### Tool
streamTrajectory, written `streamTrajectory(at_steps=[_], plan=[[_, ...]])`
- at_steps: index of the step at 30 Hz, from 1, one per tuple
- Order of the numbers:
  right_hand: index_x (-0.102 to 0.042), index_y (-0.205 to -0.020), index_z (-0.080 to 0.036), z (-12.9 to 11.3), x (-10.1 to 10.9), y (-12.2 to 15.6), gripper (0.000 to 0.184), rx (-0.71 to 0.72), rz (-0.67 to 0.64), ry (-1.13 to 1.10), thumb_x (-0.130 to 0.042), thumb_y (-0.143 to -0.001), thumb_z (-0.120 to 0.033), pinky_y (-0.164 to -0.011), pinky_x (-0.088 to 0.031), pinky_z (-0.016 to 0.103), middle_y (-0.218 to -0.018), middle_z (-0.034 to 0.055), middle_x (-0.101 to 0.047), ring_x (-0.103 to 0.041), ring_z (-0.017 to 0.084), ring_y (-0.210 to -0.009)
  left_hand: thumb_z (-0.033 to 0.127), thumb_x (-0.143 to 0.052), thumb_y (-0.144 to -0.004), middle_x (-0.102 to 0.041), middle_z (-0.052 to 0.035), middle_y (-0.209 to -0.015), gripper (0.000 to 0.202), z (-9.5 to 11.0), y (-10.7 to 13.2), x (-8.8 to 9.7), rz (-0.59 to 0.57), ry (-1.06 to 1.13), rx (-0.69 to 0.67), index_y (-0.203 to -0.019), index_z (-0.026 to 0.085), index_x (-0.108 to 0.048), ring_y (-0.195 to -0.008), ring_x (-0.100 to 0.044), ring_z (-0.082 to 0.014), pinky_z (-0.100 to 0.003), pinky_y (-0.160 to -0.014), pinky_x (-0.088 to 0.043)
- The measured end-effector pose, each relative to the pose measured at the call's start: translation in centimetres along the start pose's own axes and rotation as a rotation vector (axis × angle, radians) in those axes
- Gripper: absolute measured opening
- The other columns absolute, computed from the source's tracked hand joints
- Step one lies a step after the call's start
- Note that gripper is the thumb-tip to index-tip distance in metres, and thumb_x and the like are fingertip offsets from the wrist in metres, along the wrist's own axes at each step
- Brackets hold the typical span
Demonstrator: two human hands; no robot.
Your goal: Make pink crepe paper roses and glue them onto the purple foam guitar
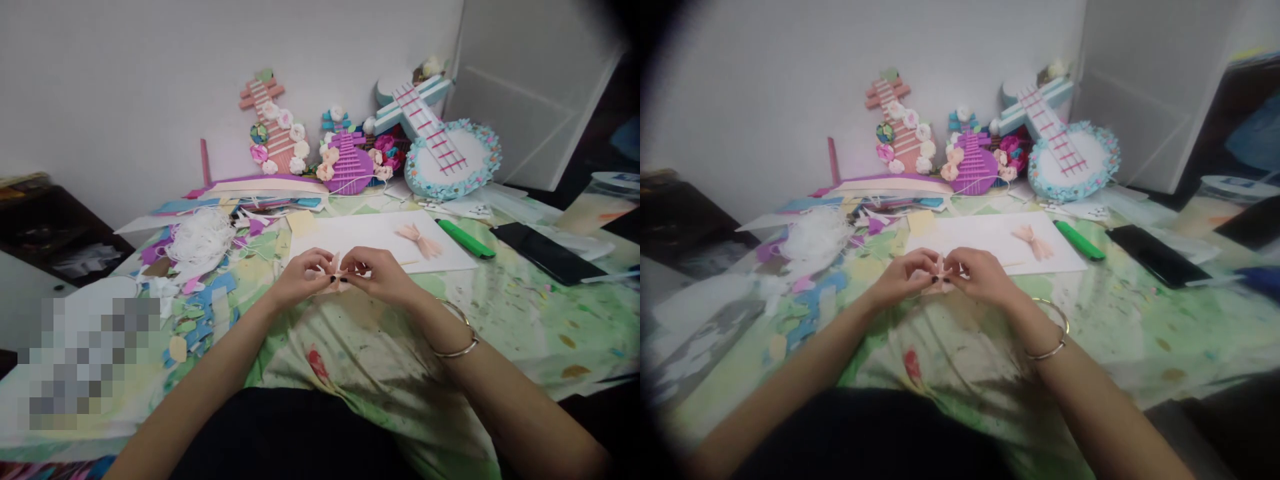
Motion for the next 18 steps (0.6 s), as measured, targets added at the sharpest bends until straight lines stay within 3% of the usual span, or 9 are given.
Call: streamTrajectory(at_steps=[11, 18], plan=[[-0.063, -0.092, -0.019, -0.48, -0.18, 0.12, 0.014, 0.071, -0.050, 0.035, -0.054, -0.082, -0.014, -0.065, -0.038, 0.022, -0.085, 0.0024, -0.062, -0.054, 0.011, -0.071, 0.023, -0.060, -0.073, -0.062, -0.0085, -0.097, 0.008, -0.18, -0.03, -0.11, 0.027, -0.022, 0.028, -0.071, 0.016, -0.063, -0.096, -0.058, -0.0192, -0.031, -0.085, -0.043], [-0.063, -0.091, -0.018, -0.39, -0.27, 0.18, 0.012, 0.091, -0.034, 0.106, -0.054, -0.083, -0.016, -0.066, -0.039, 0.023, -0.083, 0.0033, -0.061, -0.055, 0.012, -0.073, 0.024, -0.060, -0.074, -0.062, -0.0093, -0.097, 0.010, -0.68, -0.15, -0.33, 0.022, -0.014, 0.041, -0.069, 0.016, -0.062, -0.091, -0.058, -0.0179, -0.030, -0.082, -0.044]])
Point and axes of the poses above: each hand's wrist, its own y-axis away from the middle knuckle, its own x-axis out of the back of the hand, z = x × y, the point moved 3 cm from there along -y, towards the middle knuckle
